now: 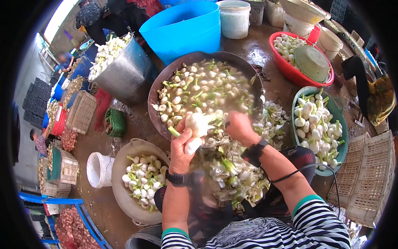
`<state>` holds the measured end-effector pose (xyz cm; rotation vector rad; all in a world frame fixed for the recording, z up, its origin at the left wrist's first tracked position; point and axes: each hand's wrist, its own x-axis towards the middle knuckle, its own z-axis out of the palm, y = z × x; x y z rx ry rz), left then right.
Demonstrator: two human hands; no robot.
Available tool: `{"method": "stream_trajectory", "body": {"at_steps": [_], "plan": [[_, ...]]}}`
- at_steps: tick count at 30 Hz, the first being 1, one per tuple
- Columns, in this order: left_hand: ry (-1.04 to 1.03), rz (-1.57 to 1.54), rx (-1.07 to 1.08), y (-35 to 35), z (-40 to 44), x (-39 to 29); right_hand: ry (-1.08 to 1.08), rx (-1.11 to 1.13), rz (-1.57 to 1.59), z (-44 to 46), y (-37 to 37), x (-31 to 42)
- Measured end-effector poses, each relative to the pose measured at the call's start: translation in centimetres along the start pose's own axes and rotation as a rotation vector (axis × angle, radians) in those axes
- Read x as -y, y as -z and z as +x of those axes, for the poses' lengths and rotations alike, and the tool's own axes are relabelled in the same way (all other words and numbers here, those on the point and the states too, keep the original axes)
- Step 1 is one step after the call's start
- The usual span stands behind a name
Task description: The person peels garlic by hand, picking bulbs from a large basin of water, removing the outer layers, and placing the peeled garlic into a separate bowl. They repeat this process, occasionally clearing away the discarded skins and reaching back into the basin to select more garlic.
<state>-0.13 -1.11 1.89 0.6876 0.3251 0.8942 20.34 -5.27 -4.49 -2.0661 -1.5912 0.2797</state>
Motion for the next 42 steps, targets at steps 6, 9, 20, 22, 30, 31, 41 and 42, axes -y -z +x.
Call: {"method": "stream_trajectory", "body": {"at_steps": [6, 9, 20, 22, 30, 31, 41, 42], "plan": [[0.007, -0.103, 0.009, 0.9, -0.1, -0.2, -0.075, 0.442, -0.146, -0.7, 3.0, -1.8], [0.033, -0.162, 0.026, 0.7, -0.3, -0.2, 0.038, 0.261, 0.498, 1.5, 7.0, -0.5], [-0.027, 0.557, -0.031, -0.9, -0.4, -2.0, 0.541, 0.458, 0.387, 2.1, 10.3, 7.0], [0.015, 0.496, 0.027, -1.1, -0.4, -2.1, 0.575, 0.465, 0.298, 2.0, 10.6, 8.5], [0.102, 0.132, 0.097, 0.4, -0.9, -1.4, 0.604, 0.508, 0.453, 1.7, 10.0, 7.7], [0.106, 0.055, 0.103, -0.1, -0.8, -1.5, 0.629, 0.486, 0.503, 1.7, 9.8, 7.6], [0.053, 0.434, 0.010, 0.6, 0.6, 0.3, 0.505, 0.335, 0.351, 1.0, 9.4, 6.1], [0.072, 0.556, 0.007, -0.3, 0.3, -0.6, 0.539, 0.351, 0.333, 0.9, 9.7, 6.2]]}}
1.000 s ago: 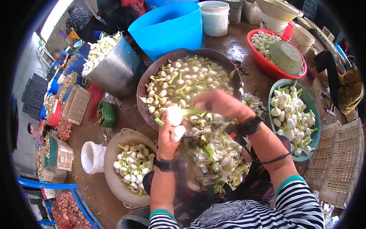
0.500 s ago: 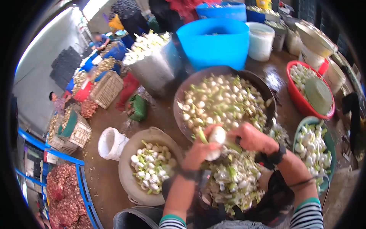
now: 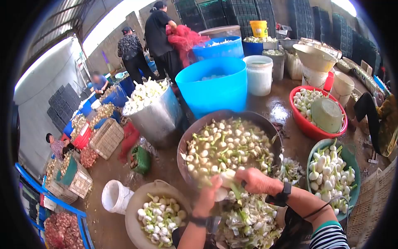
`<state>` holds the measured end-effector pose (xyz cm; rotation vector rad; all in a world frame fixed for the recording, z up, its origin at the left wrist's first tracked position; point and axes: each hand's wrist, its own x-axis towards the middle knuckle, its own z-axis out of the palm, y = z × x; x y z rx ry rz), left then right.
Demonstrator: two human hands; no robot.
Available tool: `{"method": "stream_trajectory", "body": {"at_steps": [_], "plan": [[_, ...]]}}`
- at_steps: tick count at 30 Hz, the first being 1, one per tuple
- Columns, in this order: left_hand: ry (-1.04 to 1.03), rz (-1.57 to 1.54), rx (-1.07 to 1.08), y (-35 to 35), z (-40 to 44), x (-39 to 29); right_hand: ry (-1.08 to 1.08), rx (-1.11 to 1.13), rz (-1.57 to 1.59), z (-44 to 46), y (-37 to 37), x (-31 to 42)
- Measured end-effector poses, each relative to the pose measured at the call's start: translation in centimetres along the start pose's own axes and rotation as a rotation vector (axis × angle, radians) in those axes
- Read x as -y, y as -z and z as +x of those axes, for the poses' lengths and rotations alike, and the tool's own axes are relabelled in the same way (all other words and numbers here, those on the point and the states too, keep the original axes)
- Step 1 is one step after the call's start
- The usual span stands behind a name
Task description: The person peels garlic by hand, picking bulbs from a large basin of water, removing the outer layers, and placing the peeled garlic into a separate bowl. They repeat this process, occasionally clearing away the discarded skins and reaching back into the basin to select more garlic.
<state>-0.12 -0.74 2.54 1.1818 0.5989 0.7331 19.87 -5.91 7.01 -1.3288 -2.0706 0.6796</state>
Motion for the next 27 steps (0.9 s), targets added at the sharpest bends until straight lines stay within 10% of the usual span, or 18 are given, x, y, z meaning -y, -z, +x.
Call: {"method": "stream_trajectory", "body": {"at_steps": [11, 21, 27], "plan": [[0.054, -0.051, 0.172, 0.5, -1.6, 0.6, -0.038, 0.182, 0.388, -1.8, 0.9, 1.4], [-0.186, 0.472, -0.128, -1.2, -1.9, -0.4, -0.317, 0.343, 0.370, -1.0, -0.4, 1.1], [0.135, -0.164, 0.138, 0.6, -2.4, 0.3, -0.222, 0.260, 0.525, -1.7, -0.5, 2.2]]}}
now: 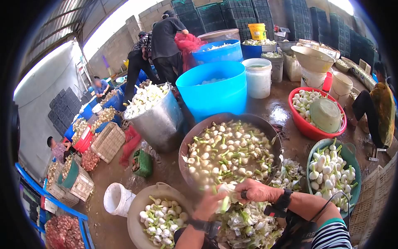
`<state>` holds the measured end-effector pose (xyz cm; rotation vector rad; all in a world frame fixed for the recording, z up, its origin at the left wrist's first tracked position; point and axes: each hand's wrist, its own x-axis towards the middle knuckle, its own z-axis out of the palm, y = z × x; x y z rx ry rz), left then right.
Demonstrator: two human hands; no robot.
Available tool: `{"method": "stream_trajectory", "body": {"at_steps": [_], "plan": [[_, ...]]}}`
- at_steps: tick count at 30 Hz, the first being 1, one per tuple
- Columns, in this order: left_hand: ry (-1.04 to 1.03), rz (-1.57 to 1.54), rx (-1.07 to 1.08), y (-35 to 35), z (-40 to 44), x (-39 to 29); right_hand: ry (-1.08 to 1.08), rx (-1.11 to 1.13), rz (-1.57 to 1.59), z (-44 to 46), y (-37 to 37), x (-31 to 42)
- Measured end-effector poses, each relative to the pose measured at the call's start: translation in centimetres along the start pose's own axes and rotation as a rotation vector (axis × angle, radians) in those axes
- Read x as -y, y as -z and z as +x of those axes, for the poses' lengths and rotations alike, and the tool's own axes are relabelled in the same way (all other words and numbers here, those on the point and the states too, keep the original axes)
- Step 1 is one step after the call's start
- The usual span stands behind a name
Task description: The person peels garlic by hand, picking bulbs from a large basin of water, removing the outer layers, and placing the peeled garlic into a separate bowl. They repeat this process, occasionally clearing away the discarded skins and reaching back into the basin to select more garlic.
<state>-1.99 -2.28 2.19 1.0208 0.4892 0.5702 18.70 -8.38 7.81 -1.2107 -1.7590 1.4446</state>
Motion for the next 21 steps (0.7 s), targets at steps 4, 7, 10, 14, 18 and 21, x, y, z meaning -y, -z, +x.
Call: {"method": "stream_trajectory", "body": {"at_steps": [4, 7, 10, 14, 18, 21], "plan": [[-0.029, -0.304, 0.099, -0.7, -0.8, 0.0, -0.059, -0.100, 0.219, -1.2, -1.2, 1.7], [-0.087, -0.428, 0.194, -0.6, 0.2, 0.4, 0.116, -0.219, 0.662, -0.6, -2.3, 1.3], [-0.201, -0.164, 0.003, -0.1, 0.5, 0.4, 0.255, -0.313, 1.126, 1.2, -2.7, 0.2], [-0.629, 0.193, -0.487, 2.8, 0.5, 0.3, 0.449, -0.259, 1.609, 1.6, -0.6, -2.9], [-0.480, -0.777, -0.187, 5.3, 0.9, 0.2, -0.277, -0.082, -0.280, 1.0, -3.8, -11.3], [-0.398, -0.810, -0.257, 5.6, 2.0, 0.2, -0.312, -0.146, -0.864, 0.0, -6.0, -13.8]]}}
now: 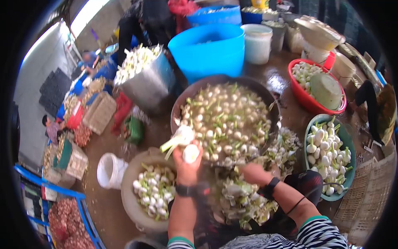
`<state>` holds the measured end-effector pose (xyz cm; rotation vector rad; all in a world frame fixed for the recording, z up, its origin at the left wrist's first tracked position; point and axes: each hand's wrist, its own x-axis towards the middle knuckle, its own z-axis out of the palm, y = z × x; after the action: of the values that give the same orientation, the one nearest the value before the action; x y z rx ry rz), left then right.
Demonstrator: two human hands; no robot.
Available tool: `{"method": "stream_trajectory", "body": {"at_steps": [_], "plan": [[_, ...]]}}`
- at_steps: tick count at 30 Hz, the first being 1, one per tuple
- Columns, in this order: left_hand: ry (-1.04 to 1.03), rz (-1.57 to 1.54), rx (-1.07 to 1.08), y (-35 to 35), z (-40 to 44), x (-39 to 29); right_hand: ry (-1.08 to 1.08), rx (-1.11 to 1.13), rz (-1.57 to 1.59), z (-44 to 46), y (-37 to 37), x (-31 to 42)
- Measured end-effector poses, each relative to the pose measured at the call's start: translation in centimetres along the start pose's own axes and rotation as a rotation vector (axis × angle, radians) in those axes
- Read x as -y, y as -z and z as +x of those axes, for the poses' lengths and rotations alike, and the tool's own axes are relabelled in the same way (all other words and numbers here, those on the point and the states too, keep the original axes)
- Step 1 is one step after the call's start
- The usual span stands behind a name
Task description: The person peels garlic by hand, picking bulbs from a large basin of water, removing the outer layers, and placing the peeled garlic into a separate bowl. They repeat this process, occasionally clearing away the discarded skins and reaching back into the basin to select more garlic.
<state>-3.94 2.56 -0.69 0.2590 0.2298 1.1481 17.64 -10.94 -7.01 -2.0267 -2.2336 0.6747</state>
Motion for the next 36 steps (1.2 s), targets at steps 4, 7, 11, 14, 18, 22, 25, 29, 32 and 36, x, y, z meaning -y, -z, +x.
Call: {"method": "stream_trajectory", "body": {"at_steps": [4, 7, 11, 14, 18, 22, 25, 29, 32, 36], "plan": [[0.080, 0.014, -0.039, -1.7, -0.1, 0.2, 0.148, -0.358, 0.714, 1.3, 11.1, 5.1], [-0.105, 0.300, -0.034, -2.7, -0.2, 1.6, 0.366, -0.393, 1.054, 2.7, 13.8, 7.5], [-0.480, 1.122, 0.205, -3.9, -1.9, 2.3, 0.447, -0.492, 0.752, 4.7, 14.0, 9.3], [-0.346, 1.232, 0.185, -4.5, -1.9, 2.0, 0.366, -0.599, 0.530, 5.5, 13.5, 9.5], [-0.161, 0.928, 0.204, -2.4, -0.5, 2.5, 0.351, -0.632, 0.747, 5.0, 13.7, 8.8], [-0.103, 0.793, 0.131, -5.6, -2.2, 2.2, 0.248, -0.605, 1.009, 5.0, 12.9, 8.3], [-0.049, 0.605, 0.082, -6.1, -2.2, 2.5, 0.326, -0.832, 0.627, 5.0, 12.2, 8.3], [-0.128, 0.720, 0.044, -6.4, -2.7, 3.0, 0.322, -0.889, 0.386, 3.4, 12.8, 9.3], [-0.188, 0.780, 0.102, -5.4, -2.4, 3.2, 0.319, -0.879, 0.484, 3.7, 12.2, 9.2], [-0.295, 1.003, 0.179, -3.5, -2.5, 1.9, 0.264, -0.978, 0.444, 3.7, 12.4, 6.9]]}}
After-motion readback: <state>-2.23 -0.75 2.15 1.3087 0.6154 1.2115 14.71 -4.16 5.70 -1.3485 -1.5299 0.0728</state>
